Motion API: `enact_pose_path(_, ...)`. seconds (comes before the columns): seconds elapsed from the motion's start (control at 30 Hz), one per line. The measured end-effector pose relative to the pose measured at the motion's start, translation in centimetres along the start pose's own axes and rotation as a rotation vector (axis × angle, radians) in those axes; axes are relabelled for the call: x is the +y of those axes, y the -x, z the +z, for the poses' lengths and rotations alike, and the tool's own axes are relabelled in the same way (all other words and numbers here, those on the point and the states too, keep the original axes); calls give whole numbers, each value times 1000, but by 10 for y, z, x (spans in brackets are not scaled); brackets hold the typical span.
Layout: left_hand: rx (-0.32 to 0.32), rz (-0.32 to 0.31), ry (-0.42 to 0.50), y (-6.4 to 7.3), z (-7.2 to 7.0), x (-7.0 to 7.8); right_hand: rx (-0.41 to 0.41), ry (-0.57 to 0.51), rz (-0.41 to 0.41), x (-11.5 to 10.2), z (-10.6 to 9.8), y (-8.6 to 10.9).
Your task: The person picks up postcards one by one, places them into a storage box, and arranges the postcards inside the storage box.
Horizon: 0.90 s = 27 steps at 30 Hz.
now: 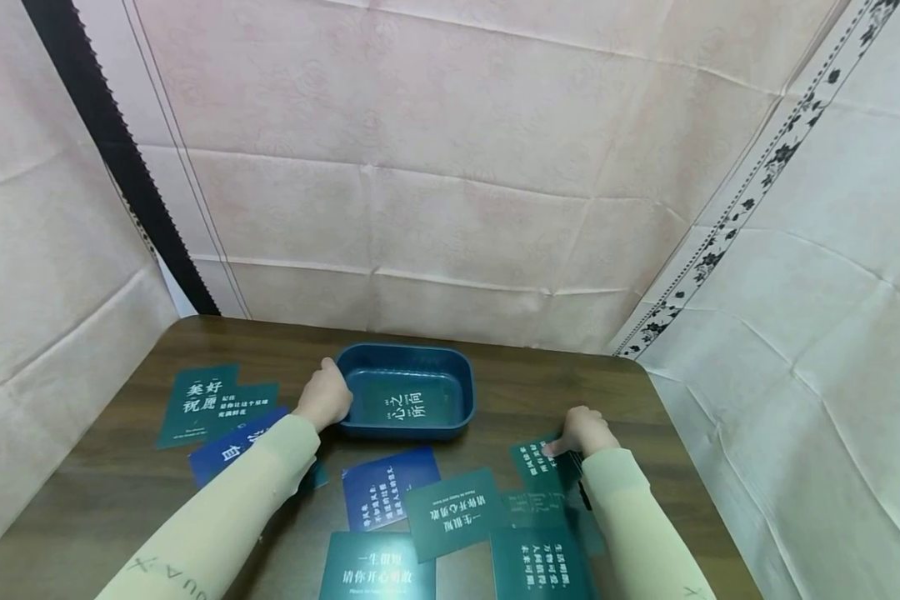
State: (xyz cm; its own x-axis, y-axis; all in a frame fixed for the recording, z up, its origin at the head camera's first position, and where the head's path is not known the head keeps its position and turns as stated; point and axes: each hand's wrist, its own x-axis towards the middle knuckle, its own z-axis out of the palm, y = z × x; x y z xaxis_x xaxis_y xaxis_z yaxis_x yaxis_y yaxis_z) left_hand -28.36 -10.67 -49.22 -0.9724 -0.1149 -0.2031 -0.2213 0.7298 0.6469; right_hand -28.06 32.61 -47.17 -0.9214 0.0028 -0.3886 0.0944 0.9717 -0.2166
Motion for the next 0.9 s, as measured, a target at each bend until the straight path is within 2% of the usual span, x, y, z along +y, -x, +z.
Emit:
enact_pose_path(0.1, -2, -5, 7, 1, 1, 0, -8, -27, 30, 1, 2, -1)
enact_pose_path(0.4, 2, -6, 9, 0, 1, 0, 21, -96, 40, 3, 4, -2)
enact_pose_path(0.67, 7, -21, 18, -2, 2, -1, 10, -39, 31, 2, 5, 0)
enact_pose_path(0.9, 2, -25, 17, 0, 1, -1, 8, -60, 48, 1, 6, 1)
